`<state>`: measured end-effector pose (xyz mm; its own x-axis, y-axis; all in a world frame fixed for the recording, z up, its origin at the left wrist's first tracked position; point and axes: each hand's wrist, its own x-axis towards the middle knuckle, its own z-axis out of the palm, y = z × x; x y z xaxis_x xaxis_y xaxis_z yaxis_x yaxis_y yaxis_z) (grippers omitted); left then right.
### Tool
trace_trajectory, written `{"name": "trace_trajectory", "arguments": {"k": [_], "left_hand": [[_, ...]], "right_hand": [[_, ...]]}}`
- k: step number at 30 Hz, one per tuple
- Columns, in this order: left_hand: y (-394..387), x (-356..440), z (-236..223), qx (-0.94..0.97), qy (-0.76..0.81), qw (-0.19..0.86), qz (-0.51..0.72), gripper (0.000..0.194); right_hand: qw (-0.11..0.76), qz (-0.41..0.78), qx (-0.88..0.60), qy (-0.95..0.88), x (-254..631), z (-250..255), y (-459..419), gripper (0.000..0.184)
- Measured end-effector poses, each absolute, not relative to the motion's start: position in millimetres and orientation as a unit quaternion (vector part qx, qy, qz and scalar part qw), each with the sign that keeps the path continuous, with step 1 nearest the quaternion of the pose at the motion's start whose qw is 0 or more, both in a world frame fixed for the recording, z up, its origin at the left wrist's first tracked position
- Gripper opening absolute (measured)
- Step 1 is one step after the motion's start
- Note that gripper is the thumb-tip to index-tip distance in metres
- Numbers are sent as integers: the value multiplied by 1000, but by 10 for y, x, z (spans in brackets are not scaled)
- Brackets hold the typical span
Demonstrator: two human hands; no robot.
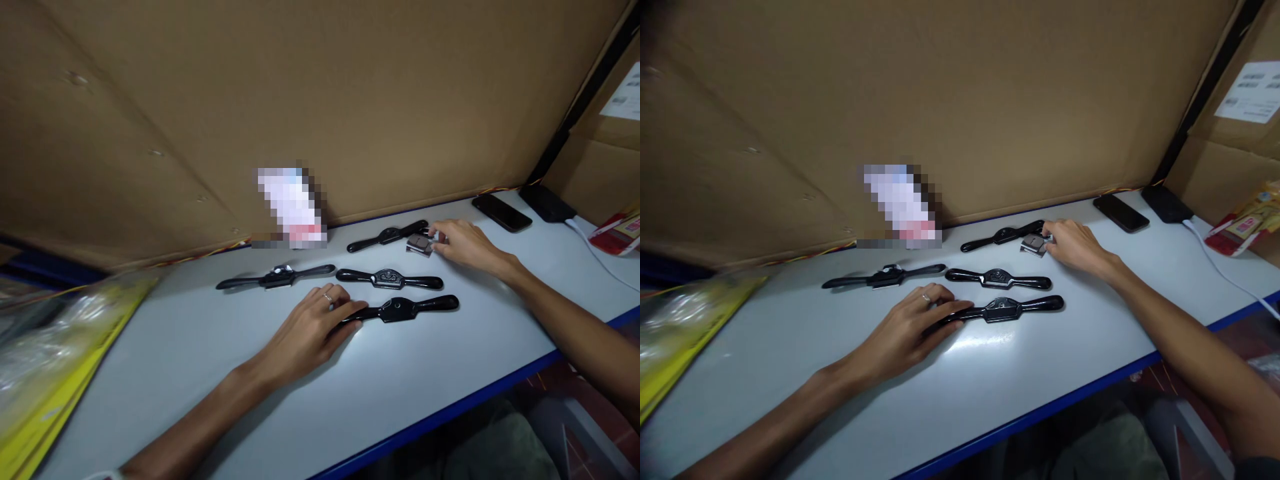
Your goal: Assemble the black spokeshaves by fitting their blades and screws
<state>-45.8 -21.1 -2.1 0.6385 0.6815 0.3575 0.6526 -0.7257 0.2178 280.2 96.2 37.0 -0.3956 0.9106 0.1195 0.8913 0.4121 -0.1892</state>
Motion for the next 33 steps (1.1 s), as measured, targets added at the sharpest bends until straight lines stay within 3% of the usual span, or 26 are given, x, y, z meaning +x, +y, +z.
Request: {"name": "trace_trajectory", "arguments": {"k": [3, 11, 21, 33], "left_hand": [[-214, -463, -19, 905, 369, 39, 209, 26], [-209, -457, -7, 908, 367, 31, 199, 25], [-212, -434, 13, 905, 377, 43, 191, 29], [-216, -447, 14, 914, 365, 44, 173, 31]], "right_hand": [[108, 29, -545, -831, 2673, 357, 891, 21], [63, -33, -591, -804, 2438, 297, 854, 44], [142, 76, -564, -810, 2533, 220, 1002, 28], [215, 187, -534, -796, 2571, 165, 1065, 28]]}}
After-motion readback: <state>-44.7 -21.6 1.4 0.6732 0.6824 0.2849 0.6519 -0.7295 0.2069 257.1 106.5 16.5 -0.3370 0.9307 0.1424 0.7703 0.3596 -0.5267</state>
